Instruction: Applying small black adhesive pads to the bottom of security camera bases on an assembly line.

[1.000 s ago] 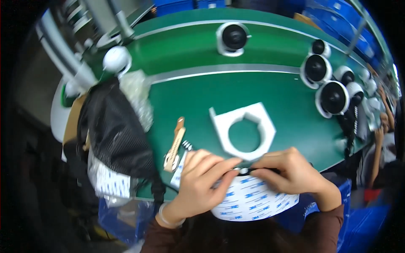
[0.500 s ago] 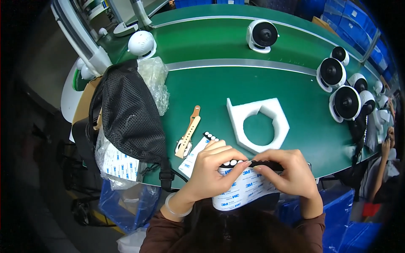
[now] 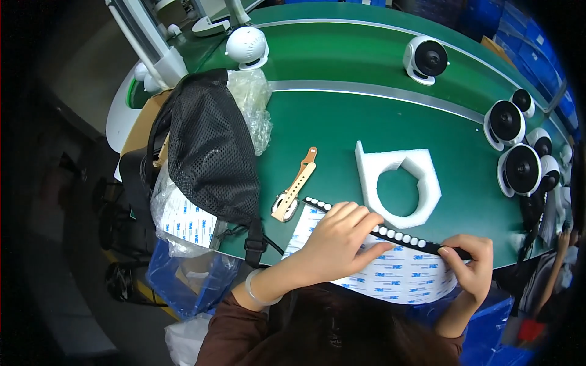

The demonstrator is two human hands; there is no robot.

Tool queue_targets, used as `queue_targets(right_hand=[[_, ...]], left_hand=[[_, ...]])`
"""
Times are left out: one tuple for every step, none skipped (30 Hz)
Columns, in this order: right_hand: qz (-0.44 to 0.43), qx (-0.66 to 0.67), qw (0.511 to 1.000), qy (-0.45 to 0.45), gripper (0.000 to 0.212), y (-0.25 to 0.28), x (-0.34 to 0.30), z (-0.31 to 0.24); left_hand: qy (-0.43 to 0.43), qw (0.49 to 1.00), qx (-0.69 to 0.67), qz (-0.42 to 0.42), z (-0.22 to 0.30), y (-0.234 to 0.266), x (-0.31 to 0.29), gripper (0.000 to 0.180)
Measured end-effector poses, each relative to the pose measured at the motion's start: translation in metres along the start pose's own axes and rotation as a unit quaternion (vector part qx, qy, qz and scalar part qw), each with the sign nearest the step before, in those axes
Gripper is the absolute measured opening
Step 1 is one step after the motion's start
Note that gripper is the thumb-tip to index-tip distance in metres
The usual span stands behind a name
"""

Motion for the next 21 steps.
queue_targets(right_hand=[[0.013,-0.011,1.0,0.01,0.009,0.004,-0.003,0.001],[0.024,-0.015,1.0,0.004,0.009,0.009,-0.007,0.003],[0.035,-0.02,0.999,-0.001,0.01,0.014,-0.012,0.006],[0.071,-0.025,0.997,0.007,0.01,0.017,-0.018,0.011],[0.073,-0.017,0.997,-0.011,0.01,0.019,-0.022,0.017],[0.076,-0.009,0.997,-0.03,0.009,0.021,-0.025,0.023],[0.08,-0.01,0.996,-0.024,0.009,0.022,-0.028,0.027],[0.077,-0.007,0.997,-0.019,0.009,0.022,-0.03,0.03],[0.082,-0.016,0.996,-0.012,0.009,0.023,-0.031,0.032],[0.088,-0.025,0.996,-0.005,0.01,0.023,-0.031,0.032],[0.084,-0.024,0.996,-0.002,0.01,0.022,-0.03,0.032],[0.088,-0.03,0.996,0.004,0.01,0.021,-0.03,0.03],[0.091,-0.035,0.995,0.01,0.01,0.02,-0.029,0.029],[0.088,-0.034,0.995,0.013,0.01,0.019,-0.029,0.028],[0.083,-0.027,0.996,0.002,0.009,0.018,-0.028,0.028],[0.078,-0.02,0.997,-0.008,0.009,0.017,-0.027,0.028],[0.075,-0.02,0.997,-0.004,0.009,0.016,-0.026,0.028],[0.09,-0.02,0.996,-0.003,0.009,0.014,-0.028,0.029],[0.104,-0.02,0.994,-0.001,0.009,0.014,-0.029,0.029],[0.103,-0.02,0.994,0.0,0.009,0.013,-0.03,0.03],[0.097,-0.017,0.995,-0.011,0.009,0.013,-0.031,0.031]], left_hand=[[-0.004,0.999,0.028,0.024,0.003,0.003,-0.002,0.033],[-0.012,0.997,0.054,0.044,0.006,0.006,-0.003,0.033],[0.006,0.992,0.104,0.065,0.008,0.016,-0.005,0.035],[0.045,0.981,0.164,0.094,0.007,0.027,-0.008,0.035],[0.087,0.963,0.224,0.124,0.006,0.037,-0.013,0.035],[0.151,0.95,0.251,0.111,0.0,0.044,-0.018,0.037],[0.183,0.933,0.293,0.103,-0.009,0.045,-0.024,0.036],[0.216,0.917,0.326,0.079,-0.018,0.043,-0.029,0.031],[0.249,0.899,0.357,0.054,-0.029,0.04,-0.033,0.027],[0.252,0.897,0.358,0.055,-0.037,0.038,-0.034,0.027],[0.259,0.887,0.376,0.063,-0.045,0.036,-0.032,0.021],[0.265,0.877,0.395,0.071,-0.052,0.036,-0.031,0.018],[0.269,0.875,0.397,0.073,-0.059,0.036,-0.029,0.018],[0.254,0.869,0.415,0.083,-0.065,0.037,-0.025,0.017],[0.24,0.863,0.434,0.093,-0.066,0.037,-0.023,0.017],[0.257,0.856,0.439,0.089,-0.066,0.037,-0.021,0.015],[0.26,0.855,0.44,0.091,-0.064,0.041,-0.019,0.015],[0.256,0.872,0.408,0.089,-0.062,0.045,-0.018,0.012],[0.252,0.888,0.376,0.087,-0.061,0.049,-0.016,0.009],[0.24,0.918,0.308,0.075,-0.062,0.056,-0.015,0.015],[0.239,0.944,0.201,0.106,-0.064,0.063,-0.017,0.017]])
Point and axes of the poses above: each hand's wrist, its own x-axis towards the middle knuckle, its own y-axis out of the back of the hand, z = x × y, the point moved 4 cm from there along x, towards the middle knuckle, and after that the axes turned 10 degrees about -z, right-handed, at the moved point
